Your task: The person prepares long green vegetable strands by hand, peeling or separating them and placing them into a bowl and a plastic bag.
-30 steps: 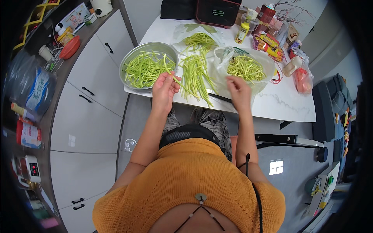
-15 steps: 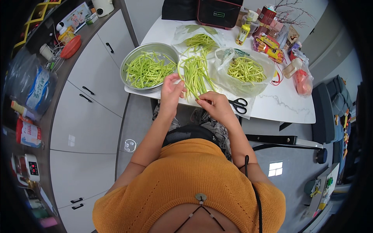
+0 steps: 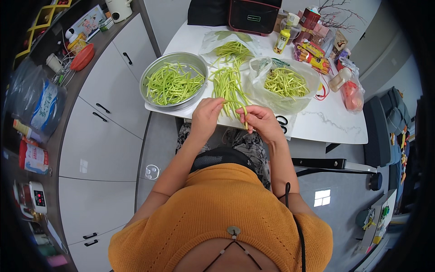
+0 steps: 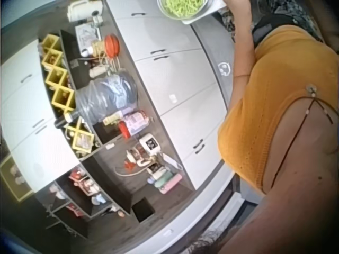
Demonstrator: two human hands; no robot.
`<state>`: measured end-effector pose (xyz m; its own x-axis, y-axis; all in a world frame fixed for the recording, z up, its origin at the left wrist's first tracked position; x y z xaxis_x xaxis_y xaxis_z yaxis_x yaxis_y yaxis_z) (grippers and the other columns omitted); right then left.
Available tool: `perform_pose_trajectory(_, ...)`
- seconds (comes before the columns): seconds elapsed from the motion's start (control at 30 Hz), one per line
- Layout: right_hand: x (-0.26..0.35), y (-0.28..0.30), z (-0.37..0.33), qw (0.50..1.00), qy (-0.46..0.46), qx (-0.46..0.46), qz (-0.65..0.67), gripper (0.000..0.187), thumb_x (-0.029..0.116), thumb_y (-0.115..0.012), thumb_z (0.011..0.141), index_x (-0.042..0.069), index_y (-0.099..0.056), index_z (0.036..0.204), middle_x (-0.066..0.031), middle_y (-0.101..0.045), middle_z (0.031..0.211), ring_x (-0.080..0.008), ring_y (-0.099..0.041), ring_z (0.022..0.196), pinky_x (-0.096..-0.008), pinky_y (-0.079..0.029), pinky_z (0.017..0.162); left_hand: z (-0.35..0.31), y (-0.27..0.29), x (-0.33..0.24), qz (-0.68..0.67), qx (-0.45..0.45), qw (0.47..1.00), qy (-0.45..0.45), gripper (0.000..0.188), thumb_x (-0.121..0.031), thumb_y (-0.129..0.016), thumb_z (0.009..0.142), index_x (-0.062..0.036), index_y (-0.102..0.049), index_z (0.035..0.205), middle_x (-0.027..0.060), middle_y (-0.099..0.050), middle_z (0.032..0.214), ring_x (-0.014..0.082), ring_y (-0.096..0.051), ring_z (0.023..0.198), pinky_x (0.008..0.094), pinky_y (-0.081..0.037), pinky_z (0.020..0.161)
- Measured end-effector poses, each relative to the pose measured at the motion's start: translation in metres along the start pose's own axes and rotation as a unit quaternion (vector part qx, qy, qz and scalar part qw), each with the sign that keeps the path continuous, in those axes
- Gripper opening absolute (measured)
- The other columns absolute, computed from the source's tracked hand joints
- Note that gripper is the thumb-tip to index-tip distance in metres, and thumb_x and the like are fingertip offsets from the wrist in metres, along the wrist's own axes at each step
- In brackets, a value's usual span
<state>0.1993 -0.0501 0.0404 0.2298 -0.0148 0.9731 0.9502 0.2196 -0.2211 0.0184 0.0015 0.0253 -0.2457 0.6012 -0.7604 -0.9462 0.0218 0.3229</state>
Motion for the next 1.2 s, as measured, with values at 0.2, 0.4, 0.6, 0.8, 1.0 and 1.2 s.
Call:
perform_pose_trajectory(0.2,-0.004,0.0,0.004,0.996,0.074,-0.044,0.019,0.05,0.03,-0.064,0.081,0.002,-0.05,0.12,-0.0059,-0.058,0.098,-0.0049,-0.048,0.059,-0.0161,-0.037,0.048,-0.003,-0.004,-0.003,-0.005,0.016,1.0,-0.002,0.016,-0.004,-0.055,0.08,0.001,-0.061,0.094,0.0126,-0.059,0.079,0.0272,-0.055,0.075,0.0328,-0.044,0.066)
perform_pose_trajectory(0.4,-0.002,-0.002,0.004,0.997,0.065,-0.048,0.004,0.054,0.034,-0.065,0.08,0.003,-0.05,0.121,-0.0063,-0.055,0.109,-0.006,-0.048,0.062,-0.0172,-0.037,0.048,-0.005,-0.007,-0.005,-0.031,0.029,0.999,0.001,0.016,-0.005,-0.055,0.08,0.0012,-0.061,0.094,0.0125,-0.058,0.076,0.0274,-0.055,0.074,0.0332,-0.044,0.066)
perform_pose_trajectory(0.6,-0.008,0.001,0.005,0.993,0.079,-0.079,0.026,0.035,0.024,-0.061,0.084,0.003,-0.055,0.111,-0.0039,-0.057,0.101,-0.0053,-0.048,0.061,-0.0173,-0.037,0.048,-0.011,-0.013,-0.006,-0.007,0.096,0.995,-0.001,0.019,-0.004,-0.054,0.082,0.0005,-0.061,0.098,0.0097,-0.06,0.077,0.0189,-0.056,0.069,0.0275,-0.044,0.062)
perform_pose_trajectory(0.8,-0.016,0.009,0.008,0.988,0.093,-0.111,0.051,0.018,0.016,-0.056,0.087,0.003,-0.058,0.1,-0.0049,-0.06,0.094,-0.0041,-0.046,0.056,-0.0165,-0.034,0.045,-0.015,-0.019,-0.009,-0.012,0.103,0.994,-0.03,0.018,-0.005,-0.054,0.082,-0.0001,-0.062,0.097,0.0092,-0.059,0.075,0.0201,-0.055,0.068,0.0289,-0.044,0.061)
perform_pose_trajectory(1.0,-0.006,0.002,0.008,0.97,0.1,-0.221,-0.009,0.013,0.011,-0.058,0.086,0.002,-0.059,0.095,-0.0032,-0.062,0.08,-0.0031,-0.045,0.053,-0.0163,-0.033,0.044,-0.015,-0.017,-0.012,-0.038,0.106,0.993,0.039,0.017,-0.005,-0.055,0.082,0.0009,-0.061,0.097,0.0088,-0.061,0.076,0.0152,-0.057,0.066,0.0253,-0.045,0.06)
perform_pose_trajectory(1.2,-0.022,0.006,0.011,0.938,0.175,-0.241,-0.179,0.007,0.008,-0.063,0.08,0.002,-0.062,0.083,-0.0002,-0.06,0.071,-0.0045,-0.045,0.053,-0.0183,-0.036,0.049,-0.016,-0.019,-0.005,-0.109,0.085,0.984,0.11,0.018,-0.006,-0.055,0.084,0.0032,-0.061,0.099,0.007,-0.064,0.083,0.0095,-0.059,0.071,0.0212,-0.045,0.061)
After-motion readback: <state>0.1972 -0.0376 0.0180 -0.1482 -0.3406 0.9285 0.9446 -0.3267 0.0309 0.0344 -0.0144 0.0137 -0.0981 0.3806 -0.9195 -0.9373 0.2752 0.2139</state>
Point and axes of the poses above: each hand's wrist, its own z-axis towards the middle knuckle, its own y-axis out of the back of the hand, x = y × z, the point moved 1 cm from there along z, towards the middle knuckle
